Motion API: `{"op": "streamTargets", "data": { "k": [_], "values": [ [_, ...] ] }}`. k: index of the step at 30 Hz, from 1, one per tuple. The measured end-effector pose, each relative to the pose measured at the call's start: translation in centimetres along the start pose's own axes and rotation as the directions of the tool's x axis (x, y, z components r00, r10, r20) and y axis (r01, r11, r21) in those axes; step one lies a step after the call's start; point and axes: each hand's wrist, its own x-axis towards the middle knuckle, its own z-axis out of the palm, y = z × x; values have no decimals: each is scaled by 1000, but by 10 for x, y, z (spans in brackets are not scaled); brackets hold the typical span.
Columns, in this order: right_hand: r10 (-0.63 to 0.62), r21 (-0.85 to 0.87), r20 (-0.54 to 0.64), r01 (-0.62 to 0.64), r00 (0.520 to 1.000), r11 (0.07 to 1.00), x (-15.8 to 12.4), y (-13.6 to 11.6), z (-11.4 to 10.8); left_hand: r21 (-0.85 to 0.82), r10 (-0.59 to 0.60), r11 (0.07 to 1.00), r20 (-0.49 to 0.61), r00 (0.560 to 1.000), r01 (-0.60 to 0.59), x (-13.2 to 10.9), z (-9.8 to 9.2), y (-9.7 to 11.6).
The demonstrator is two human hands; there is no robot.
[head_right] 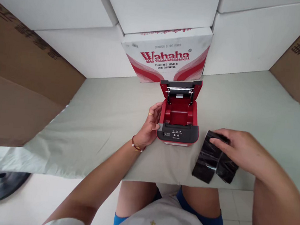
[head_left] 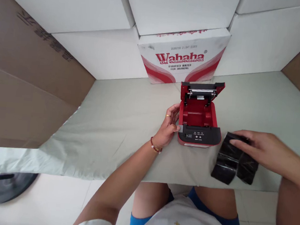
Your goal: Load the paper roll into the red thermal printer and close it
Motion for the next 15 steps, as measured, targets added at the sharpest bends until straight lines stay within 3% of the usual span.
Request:
{"op": "streamTargets", "data": {
  "k": [3,6,8,11,15],
  "values": [
    [82,-39,-162,-90,983,995,-4,1,20,-24,2,1000,0,1000,-2,0,0,1],
    [117,-134,-384,-181,916,974,-21,21,20,-17,-3,1000,5,1000,3,0,-1,1],
    [130,-215,-379,-224,916,951,-33,42,16,-16,-8,1000,6,1000,9,-1,-1,2],
    [118,-285,-283,-201,952,937,-41,70,19,-29,-15,999,1,1000,15,-1,-1,2],
    [109,-333,-372,-242,922,911,-36,77,25,-10,-11,1000,0,1000,11,-1,-1,2]
  ]
}}
